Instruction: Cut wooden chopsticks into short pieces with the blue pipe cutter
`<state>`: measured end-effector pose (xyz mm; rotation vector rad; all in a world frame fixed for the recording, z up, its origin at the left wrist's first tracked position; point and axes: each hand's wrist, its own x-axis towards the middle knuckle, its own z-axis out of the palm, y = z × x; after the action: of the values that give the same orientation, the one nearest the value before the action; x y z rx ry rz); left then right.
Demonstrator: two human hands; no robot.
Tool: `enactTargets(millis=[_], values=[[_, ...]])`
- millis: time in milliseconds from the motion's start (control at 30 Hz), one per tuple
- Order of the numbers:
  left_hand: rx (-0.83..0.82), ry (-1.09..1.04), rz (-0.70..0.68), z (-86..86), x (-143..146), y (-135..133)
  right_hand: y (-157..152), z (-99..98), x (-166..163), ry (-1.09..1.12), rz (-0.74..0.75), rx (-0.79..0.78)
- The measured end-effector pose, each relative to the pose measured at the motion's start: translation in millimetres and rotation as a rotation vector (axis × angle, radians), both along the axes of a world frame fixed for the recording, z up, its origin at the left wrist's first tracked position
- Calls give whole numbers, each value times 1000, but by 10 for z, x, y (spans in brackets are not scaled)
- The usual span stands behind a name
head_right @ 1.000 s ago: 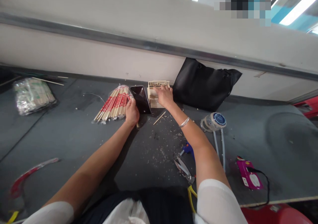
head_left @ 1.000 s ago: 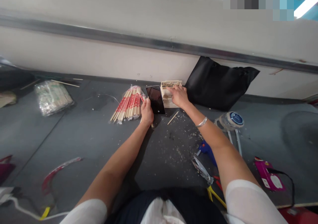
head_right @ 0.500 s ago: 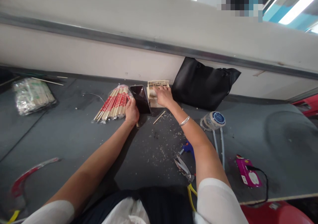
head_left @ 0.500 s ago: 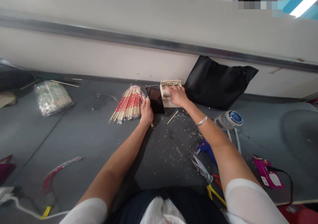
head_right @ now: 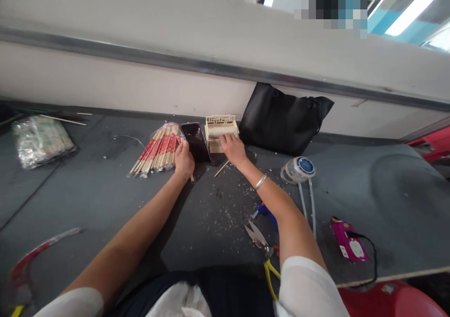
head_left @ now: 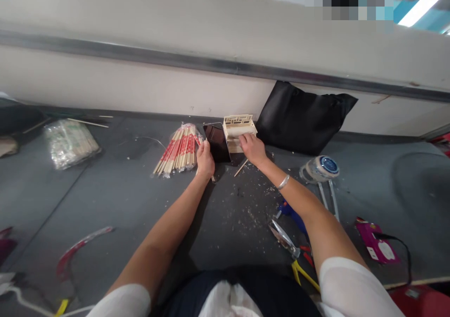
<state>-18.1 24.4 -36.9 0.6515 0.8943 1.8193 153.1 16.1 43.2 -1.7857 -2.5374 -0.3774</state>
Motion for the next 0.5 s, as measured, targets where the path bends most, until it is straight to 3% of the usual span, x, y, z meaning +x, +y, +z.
enactTargets(millis=[233,500], values=[[17,12,-10,-72,-13,33,72,-37,10,9,86,7],[2,-3,-14,-36,-13,8,-28,-28,43,53,204,9]])
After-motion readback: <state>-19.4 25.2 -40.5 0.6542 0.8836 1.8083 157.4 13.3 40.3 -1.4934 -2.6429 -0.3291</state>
